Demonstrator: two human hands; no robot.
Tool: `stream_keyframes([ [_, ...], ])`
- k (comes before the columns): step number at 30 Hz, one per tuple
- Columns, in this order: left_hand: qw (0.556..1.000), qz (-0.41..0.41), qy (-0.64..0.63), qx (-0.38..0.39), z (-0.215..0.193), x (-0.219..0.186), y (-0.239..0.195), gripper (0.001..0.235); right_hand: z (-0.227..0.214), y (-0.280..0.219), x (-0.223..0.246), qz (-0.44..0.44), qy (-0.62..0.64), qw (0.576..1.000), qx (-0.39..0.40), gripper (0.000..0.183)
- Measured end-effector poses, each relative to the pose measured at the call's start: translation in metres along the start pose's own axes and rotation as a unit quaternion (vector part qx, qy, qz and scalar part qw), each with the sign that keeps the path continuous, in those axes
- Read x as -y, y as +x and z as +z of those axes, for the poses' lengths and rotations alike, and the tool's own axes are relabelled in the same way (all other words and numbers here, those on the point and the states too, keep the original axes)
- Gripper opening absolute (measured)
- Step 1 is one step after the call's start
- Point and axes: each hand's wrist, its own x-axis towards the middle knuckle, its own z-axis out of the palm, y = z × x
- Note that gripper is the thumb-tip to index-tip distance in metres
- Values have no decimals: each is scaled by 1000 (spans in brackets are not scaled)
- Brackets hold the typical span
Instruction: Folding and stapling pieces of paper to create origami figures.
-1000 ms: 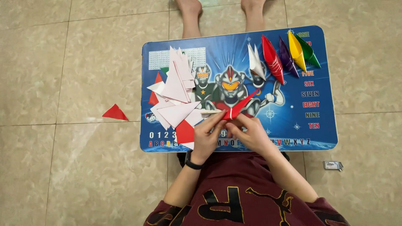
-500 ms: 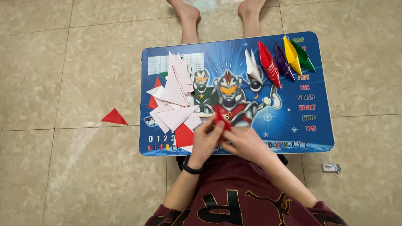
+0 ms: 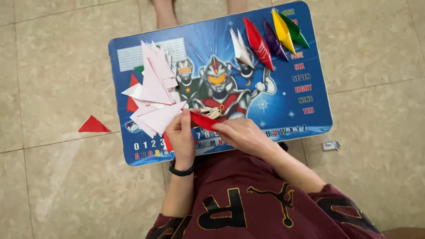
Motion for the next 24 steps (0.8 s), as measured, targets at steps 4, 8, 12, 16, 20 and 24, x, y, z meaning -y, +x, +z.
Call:
stream_keyframes([
  [4, 999, 3, -49, -8, -2, 10, 3, 41, -13, 4, -2, 18, 2, 1000, -24, 37],
  [8, 999, 1, -50, 6, 1, 2, 4, 37, -25, 6, -8, 17, 5, 1000, -12, 35],
  [12, 999, 12, -48, 10, 2, -5, 5, 38, -35, 9, -13, 16, -3, 1000, -21, 45],
  [16, 998, 1, -55, 12, 1, -5, 6, 42, -33, 7, -20, 41, 28, 998, -45, 47],
  [20, 997, -2, -79, 14, 0, -3, 7, 45, -32, 5, -22, 44, 10, 997, -56, 50],
  [24, 998, 4, -68, 14, 0, -2, 9, 45, -31, 1, -34, 79, 1, 996, -48, 47],
])
